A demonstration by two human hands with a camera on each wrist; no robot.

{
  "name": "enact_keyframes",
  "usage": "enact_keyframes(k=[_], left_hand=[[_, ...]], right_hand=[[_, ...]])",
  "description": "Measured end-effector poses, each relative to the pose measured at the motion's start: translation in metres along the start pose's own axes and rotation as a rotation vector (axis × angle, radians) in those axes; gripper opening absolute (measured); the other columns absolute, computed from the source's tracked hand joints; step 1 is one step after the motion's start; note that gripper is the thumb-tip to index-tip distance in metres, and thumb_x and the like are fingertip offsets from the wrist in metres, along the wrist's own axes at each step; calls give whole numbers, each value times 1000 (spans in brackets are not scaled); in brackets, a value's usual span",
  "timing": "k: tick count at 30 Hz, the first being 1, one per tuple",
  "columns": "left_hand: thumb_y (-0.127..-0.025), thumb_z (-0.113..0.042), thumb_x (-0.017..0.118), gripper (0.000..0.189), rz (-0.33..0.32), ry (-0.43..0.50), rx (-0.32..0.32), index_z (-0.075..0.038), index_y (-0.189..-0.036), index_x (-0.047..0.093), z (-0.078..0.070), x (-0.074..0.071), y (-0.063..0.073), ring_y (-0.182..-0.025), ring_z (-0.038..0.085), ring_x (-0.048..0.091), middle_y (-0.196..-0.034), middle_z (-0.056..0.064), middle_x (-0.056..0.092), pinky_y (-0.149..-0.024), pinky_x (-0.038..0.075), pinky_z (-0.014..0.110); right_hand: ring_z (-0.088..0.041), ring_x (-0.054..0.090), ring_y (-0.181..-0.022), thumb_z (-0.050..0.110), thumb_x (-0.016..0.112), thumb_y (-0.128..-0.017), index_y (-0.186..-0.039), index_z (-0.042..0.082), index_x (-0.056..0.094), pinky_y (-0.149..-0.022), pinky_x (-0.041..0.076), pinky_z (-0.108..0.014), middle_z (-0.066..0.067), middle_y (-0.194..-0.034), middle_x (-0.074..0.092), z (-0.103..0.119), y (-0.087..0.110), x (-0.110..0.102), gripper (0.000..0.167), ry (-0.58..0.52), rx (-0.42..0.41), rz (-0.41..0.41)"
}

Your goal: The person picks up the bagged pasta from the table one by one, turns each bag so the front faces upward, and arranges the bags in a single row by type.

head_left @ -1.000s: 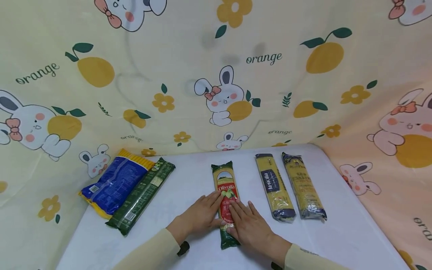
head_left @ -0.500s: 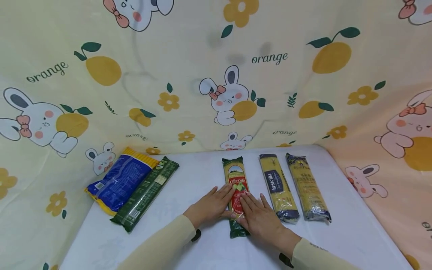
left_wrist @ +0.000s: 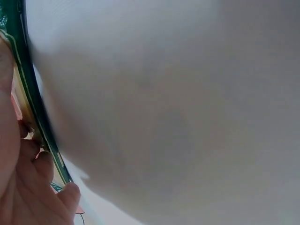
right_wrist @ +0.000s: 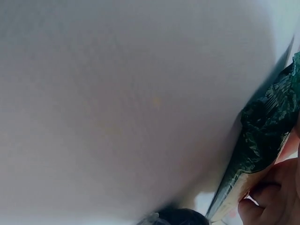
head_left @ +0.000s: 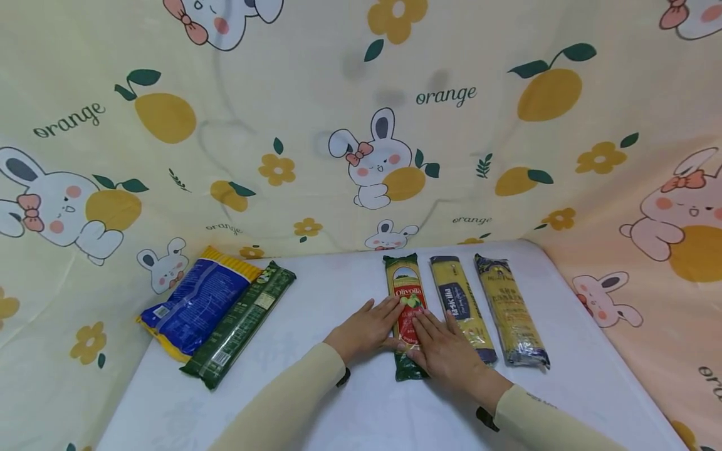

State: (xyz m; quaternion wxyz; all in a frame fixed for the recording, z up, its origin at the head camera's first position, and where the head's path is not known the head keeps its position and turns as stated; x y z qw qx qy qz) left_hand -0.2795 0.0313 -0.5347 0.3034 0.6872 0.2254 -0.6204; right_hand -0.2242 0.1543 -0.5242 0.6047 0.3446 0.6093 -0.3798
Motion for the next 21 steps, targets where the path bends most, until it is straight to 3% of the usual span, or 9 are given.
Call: enact_keyframes(k=[8,13,21], left_hand=[[-99,-72,47,95,23,17,-13,-12,-169,24,-3,0,-9,-163,17,19,-177,3,21,-129,27,45],[-99,-72,46,95,28,12,-18,-12,-169,22,-7,1,-13,-164,16,17,-177,3,19,-130,26,45],[-98,-74,45,96,30,42,-43,-12,-169,23,-3,4,-9,-164,17,18,-177,3,20,-129,27,44]], right_hand=[[-38,38,-155,51,49,-109,-157,0,46,-125,19,-68,-18,-166,42,-8,1,3,70,-17,36,25],[-39,42,-152,53,47,-110,-155,0,49,-124,21,-69,-18,-164,46,-11,4,2,70,-15,31,-20],[-37,41,-153,50,51,-109,-156,0,49,-124,22,-69,-16,-163,46,-10,3,2,69,-29,37,-14]])
Point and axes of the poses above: each hand's wrist, its own y-axis away from the middle knuckle, its own x-axis out of the palm, z = x × y, the point moved 8 cm from there along -y, towards the middle knuckle
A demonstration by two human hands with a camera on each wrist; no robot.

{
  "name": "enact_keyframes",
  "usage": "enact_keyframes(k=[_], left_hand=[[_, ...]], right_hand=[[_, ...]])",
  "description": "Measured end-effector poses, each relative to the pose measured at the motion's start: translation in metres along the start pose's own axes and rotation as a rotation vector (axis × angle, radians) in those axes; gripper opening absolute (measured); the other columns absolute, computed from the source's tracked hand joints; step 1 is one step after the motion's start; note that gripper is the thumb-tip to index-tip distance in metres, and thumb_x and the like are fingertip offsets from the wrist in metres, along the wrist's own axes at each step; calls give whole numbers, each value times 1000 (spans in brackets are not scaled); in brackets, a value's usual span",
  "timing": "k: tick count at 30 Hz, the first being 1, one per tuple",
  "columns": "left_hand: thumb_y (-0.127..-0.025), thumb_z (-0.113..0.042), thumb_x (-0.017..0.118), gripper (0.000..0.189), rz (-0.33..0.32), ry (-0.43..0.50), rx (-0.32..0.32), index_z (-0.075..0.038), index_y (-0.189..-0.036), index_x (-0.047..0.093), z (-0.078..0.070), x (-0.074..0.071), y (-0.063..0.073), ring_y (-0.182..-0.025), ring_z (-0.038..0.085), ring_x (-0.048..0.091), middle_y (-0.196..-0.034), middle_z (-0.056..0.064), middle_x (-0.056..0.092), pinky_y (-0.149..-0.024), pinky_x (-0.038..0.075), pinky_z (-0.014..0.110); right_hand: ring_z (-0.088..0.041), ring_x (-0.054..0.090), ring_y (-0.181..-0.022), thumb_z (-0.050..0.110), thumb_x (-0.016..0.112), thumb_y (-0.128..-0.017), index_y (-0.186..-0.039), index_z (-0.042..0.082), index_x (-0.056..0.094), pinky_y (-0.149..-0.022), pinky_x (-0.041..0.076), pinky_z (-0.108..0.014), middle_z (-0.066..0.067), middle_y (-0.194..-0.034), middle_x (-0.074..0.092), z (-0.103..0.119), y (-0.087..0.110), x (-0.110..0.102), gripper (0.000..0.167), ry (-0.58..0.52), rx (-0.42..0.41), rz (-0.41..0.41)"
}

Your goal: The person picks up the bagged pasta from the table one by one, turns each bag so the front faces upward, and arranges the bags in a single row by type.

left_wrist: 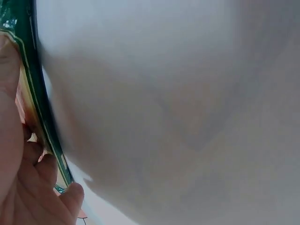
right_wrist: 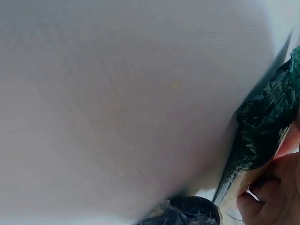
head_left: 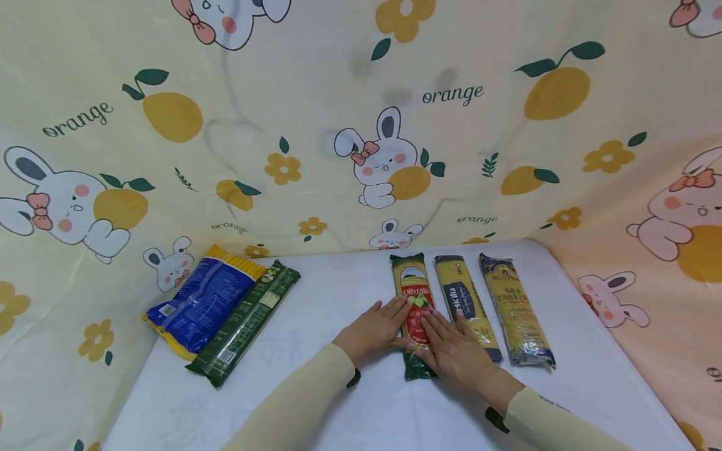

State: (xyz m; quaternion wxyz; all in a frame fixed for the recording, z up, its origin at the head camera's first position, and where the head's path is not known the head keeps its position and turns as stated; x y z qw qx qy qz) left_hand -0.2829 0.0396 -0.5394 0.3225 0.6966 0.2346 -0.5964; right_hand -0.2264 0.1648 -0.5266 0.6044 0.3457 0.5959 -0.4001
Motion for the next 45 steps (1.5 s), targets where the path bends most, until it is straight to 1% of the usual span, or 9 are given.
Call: enact_keyframes(k=[5,9,15,20,24,28,35,40,45], left_hand=[[-104,-68,43,88,0,74,-62,-12,-169,24,18,-5,17,-163,20,20,-176,4,22,-130,23,45],[-110,-56,43,76,-22,86,-123,-12,-169,24,52,-13,43,-163,21,20,-176,5,23,-131,20,46],[-113,-40,47,64,-123,46,-175,-5,-165,33,117,-31,99,-160,31,29,-172,15,31,-128,24,56],[-113,-30,49,57,-161,-24,-234,-2,-162,39,174,-32,153,-157,38,32,-169,20,36,-125,26,63],[-112,-31,51,57,-151,-67,-273,-3,-161,41,209,-26,193,-157,41,32,-168,20,37,-124,24,67],[-112,-38,51,61,-99,-97,-282,-3,-161,41,229,-19,221,-157,43,31,-168,20,37,-123,22,70],[-108,-49,55,71,-53,-191,-287,-6,-162,39,247,-10,240,-157,43,30,-168,19,37,-123,21,70],[-104,-55,58,81,-83,-254,-267,-6,-164,35,247,-13,236,-157,43,30,-169,20,35,-123,22,70],[-101,-59,58,88,-78,-220,-262,-5,-165,30,245,-13,226,-158,44,26,-171,21,31,-125,17,70]], right_hand=[[-37,39,-154,50,51,-109,-158,1,46,-125,19,-68,-16,-165,43,1,0,-2,70,-16,10,25],[-37,38,-155,50,51,-109,-159,1,44,-126,18,-68,-16,-166,42,1,0,-1,71,-33,16,47],[-37,36,-156,50,50,-109,-160,1,43,-126,17,-68,-16,-167,41,0,1,1,71,-44,22,65],[-38,36,-156,51,49,-109,-160,2,43,-126,17,-68,-16,-167,41,0,2,2,71,-62,32,69],[-37,36,-156,52,49,-109,-159,2,43,-126,16,-68,-15,-167,41,-1,2,2,71,-52,32,65],[-37,35,-157,52,49,-109,-160,2,42,-127,15,-67,-15,-168,40,-1,2,2,72,-50,30,67],[-36,34,-157,54,47,-109,-162,3,40,-128,14,-66,-14,-169,38,-2,1,4,74,-44,31,75],[-36,34,-157,54,46,-110,-161,2,40,-127,15,-67,-15,-169,38,-2,2,3,73,-43,32,80],[-37,34,-157,53,49,-109,-161,2,41,-126,17,-68,-16,-168,39,-1,2,3,73,-42,31,74]])
Point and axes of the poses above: each hand's wrist, its own y-axis away from the middle knuckle, its own x-axis out of the palm, z = x × y, the point moved 8 cm from there along -y, towards the middle knuckle
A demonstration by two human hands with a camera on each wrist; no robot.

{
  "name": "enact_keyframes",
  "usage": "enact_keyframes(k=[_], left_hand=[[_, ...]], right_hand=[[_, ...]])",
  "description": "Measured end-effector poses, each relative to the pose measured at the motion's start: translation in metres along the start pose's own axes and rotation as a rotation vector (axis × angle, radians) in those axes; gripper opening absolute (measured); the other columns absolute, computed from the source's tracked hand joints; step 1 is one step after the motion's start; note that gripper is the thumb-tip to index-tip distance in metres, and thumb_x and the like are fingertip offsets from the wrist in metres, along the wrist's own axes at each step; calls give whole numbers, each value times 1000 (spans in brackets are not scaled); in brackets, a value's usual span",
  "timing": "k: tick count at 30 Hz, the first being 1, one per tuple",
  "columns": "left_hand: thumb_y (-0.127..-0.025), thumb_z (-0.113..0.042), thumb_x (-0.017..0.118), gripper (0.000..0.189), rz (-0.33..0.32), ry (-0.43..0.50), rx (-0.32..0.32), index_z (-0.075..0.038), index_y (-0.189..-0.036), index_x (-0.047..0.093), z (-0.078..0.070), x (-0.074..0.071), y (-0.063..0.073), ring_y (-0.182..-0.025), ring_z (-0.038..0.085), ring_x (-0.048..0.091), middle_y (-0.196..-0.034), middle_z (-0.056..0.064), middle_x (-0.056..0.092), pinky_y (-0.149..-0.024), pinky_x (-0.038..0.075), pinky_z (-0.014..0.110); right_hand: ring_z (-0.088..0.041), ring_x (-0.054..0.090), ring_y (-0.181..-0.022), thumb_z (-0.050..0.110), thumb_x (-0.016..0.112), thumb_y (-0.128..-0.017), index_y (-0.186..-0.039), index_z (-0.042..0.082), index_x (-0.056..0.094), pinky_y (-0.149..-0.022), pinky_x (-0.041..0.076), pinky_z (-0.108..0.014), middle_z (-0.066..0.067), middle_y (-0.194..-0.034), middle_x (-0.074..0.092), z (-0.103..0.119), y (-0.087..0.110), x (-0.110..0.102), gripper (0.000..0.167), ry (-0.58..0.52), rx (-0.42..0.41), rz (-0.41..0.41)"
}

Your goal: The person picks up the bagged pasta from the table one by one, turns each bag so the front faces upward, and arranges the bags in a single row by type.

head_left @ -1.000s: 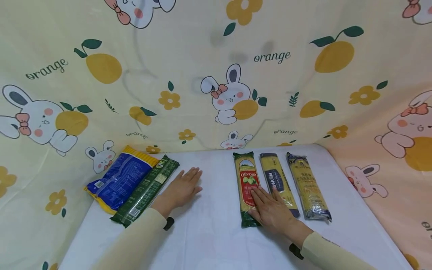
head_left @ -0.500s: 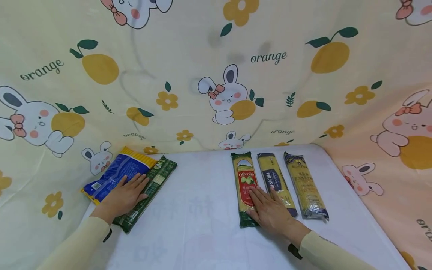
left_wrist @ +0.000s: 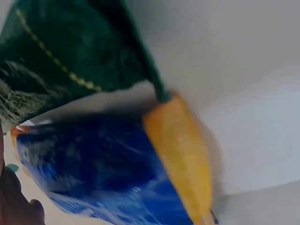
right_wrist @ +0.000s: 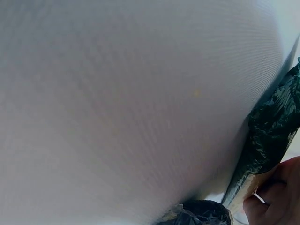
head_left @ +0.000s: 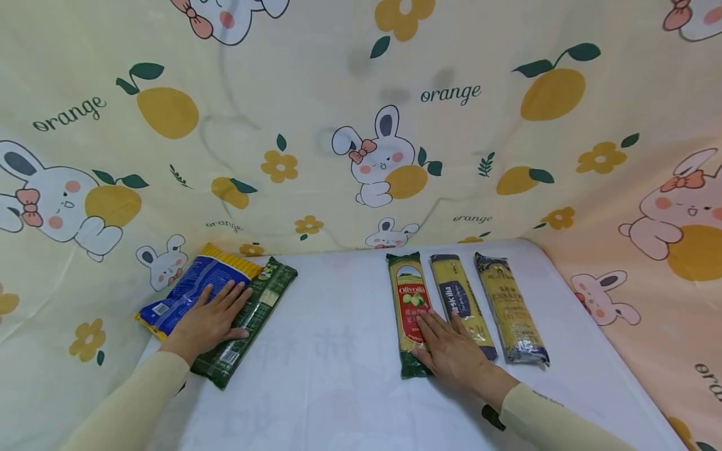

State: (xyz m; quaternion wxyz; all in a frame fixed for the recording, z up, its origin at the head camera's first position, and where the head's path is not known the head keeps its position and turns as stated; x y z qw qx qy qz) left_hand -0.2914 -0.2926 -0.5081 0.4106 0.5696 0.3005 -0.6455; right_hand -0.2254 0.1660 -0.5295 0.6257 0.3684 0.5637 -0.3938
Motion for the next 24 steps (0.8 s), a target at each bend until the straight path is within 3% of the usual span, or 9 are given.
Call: enact_keyframes(k=[7,12,24], left_hand=[[-102,-61,56,91,22,41,-1,-1,-165,28,-21,-1,-20,-160,42,22,-173,20,26,-126,14,68],[-103,-67,51,97,70,79,-38,2,-166,23,-39,2,-36,-162,43,17,-174,22,20,-127,11,67],[-99,-82,35,111,208,267,-129,0,-168,6,-98,15,-71,-164,40,0,-176,22,1,-128,1,66]], right_hand=[[-38,34,-157,54,48,-109,-161,2,40,-127,15,-68,-16,-169,38,-1,0,1,74,-3,2,9],[-38,34,-157,54,46,-110,-161,2,41,-126,16,-68,-17,-168,38,-1,1,1,73,2,-9,7],[-37,33,-158,54,45,-110,-162,2,39,-127,15,-67,-16,-169,37,-1,1,0,74,-12,2,14]])
Point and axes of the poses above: each hand's wrist, its own y-axis away from the middle knuckle, its own x-axis out of the palm, z = x × y, the point moved 8 cm from there along -y, towards the middle knuckle
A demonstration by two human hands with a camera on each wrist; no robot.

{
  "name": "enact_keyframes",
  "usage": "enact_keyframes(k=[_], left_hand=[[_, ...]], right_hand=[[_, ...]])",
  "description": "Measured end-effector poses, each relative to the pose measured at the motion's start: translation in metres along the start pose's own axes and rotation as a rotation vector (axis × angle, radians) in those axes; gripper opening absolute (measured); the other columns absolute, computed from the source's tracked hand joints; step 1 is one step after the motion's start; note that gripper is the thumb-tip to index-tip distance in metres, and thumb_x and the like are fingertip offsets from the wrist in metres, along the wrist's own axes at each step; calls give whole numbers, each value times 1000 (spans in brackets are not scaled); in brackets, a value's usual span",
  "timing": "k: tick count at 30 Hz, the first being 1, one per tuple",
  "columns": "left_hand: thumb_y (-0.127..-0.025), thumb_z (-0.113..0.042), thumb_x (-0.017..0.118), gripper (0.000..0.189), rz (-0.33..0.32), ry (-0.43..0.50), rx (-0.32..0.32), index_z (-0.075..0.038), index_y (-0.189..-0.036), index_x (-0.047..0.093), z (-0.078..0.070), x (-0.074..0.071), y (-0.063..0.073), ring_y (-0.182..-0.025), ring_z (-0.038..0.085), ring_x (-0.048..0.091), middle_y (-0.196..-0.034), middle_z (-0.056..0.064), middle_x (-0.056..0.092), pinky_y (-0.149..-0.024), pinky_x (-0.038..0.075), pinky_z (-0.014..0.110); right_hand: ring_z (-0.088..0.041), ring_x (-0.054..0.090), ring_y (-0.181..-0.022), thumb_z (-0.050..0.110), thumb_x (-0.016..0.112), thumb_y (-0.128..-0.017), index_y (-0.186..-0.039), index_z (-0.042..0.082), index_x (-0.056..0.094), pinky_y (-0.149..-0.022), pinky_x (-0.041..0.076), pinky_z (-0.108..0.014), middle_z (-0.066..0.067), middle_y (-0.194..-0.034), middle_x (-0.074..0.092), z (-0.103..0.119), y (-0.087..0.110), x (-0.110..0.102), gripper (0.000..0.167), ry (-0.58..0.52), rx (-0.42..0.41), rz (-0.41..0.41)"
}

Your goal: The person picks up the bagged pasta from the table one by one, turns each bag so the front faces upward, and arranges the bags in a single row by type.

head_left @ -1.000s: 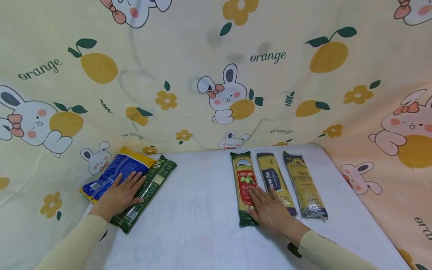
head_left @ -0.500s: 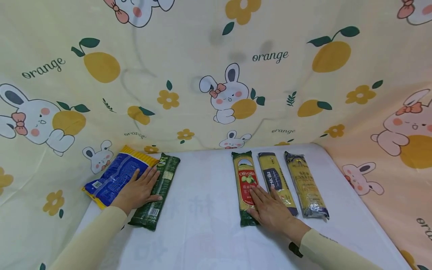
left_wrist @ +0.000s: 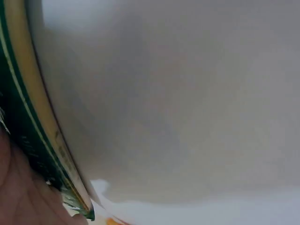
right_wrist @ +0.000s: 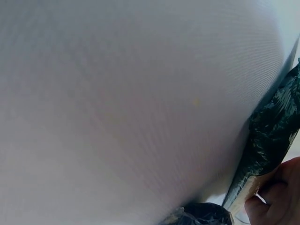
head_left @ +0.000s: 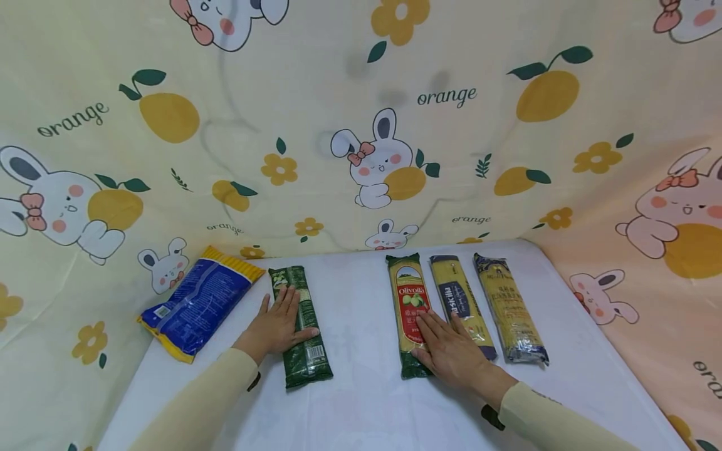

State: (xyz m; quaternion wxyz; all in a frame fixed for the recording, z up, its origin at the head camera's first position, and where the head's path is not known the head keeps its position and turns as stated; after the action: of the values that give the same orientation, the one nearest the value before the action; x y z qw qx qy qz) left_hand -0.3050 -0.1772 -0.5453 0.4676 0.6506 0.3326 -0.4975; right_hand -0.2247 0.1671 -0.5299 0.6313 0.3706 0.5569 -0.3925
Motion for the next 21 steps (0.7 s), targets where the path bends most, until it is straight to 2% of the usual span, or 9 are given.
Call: enact_keyframes(k=[7,12,16,21], left_hand=[[-100,-80,38,109,-23,39,53,0,-168,8,-43,4,1,-164,38,0,-177,20,3,-129,7,63],[-99,-81,35,109,-44,49,91,-1,-169,8,-70,11,3,-165,37,-1,-177,19,2,-130,6,62],[-100,-80,35,109,-55,76,93,0,-168,9,-84,14,9,-164,37,1,-177,19,3,-129,5,63],[-100,-80,36,108,-69,96,83,0,-168,11,-91,15,18,-164,38,3,-177,20,4,-130,8,63]], right_hand=[[-38,32,-158,55,44,-110,-162,2,39,-127,13,-67,-16,-170,36,-1,0,1,75,-4,5,16],[-38,32,-158,55,43,-110,-162,2,39,-127,14,-68,-16,-169,37,-1,-1,0,74,3,-6,7],[-38,33,-157,55,45,-110,-161,2,40,-126,15,-68,-16,-169,38,-1,-1,-1,74,-2,-11,-4],[-38,35,-157,55,45,-109,-161,2,41,-126,17,-68,-16,-168,39,-2,0,0,74,-4,-10,-16]])
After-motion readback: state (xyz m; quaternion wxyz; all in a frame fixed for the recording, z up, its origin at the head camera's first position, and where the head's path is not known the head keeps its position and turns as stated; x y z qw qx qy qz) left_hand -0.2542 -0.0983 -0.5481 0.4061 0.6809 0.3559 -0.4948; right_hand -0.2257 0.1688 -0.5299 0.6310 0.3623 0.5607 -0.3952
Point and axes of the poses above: each hand's wrist, its own y-axis away from the middle knuckle, its own x-axis out of the palm, z = x × y, the point moved 8 cm from there along -y, towards the middle knuckle
